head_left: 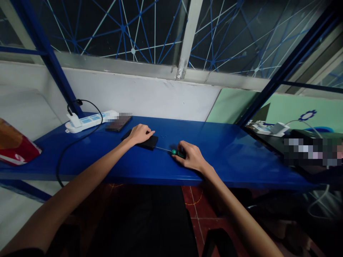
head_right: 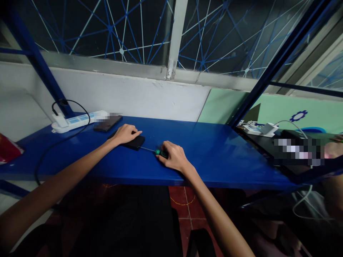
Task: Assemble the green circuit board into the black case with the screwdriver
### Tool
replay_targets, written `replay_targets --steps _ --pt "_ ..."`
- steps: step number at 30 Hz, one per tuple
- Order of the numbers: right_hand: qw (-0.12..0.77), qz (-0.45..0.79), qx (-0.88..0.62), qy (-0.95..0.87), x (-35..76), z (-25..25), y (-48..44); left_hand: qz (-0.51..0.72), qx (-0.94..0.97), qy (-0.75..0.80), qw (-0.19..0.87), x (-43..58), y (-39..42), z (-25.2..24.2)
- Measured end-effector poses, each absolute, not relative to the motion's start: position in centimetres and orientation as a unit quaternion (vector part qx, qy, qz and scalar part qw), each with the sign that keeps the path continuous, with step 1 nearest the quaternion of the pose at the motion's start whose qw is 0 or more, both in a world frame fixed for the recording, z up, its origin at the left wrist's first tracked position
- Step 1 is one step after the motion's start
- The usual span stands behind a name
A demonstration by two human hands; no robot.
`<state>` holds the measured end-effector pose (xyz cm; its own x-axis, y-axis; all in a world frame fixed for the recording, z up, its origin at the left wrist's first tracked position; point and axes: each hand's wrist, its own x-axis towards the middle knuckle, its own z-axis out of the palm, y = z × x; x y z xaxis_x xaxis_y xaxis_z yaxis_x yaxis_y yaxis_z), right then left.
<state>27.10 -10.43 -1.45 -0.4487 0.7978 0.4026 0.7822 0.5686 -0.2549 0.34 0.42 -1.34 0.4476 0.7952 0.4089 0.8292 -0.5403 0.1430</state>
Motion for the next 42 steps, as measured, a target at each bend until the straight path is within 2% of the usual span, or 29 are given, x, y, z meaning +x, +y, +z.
replay_targets --steps 4,17,25,36,42 --pt "0.223 0.01 -0.474 -0.852 26.88 -1.55 -10.74 -0.208 -0.85 -0.483 0.034 0.39 0.3 -1.23" --pt "0.229 -0.043 -0.485 -0.843 27.0 -1.14 -10.85 -0.213 -0.851 -0.478 0.028 0.31 0.4 -1.26" --pt "0.19 -0.078 -0.511 -0.834 26.7 -1.75 -10.98 -0.224 -0.853 -0.47 0.027 0.34 0.28 -1.22" --pt "0.27 -0.068 -0.471 -0.837 27.1 -1.38 -11.23 -0.208 -0.851 -0.481 0.023 0.38 0.28 -1.17" --pt "0.264 -0.072 -0.474 -0.837 27.14 -1.44 -10.99 -0.223 -0.852 -0.472 0.026 0.3 0.37 -1.34"
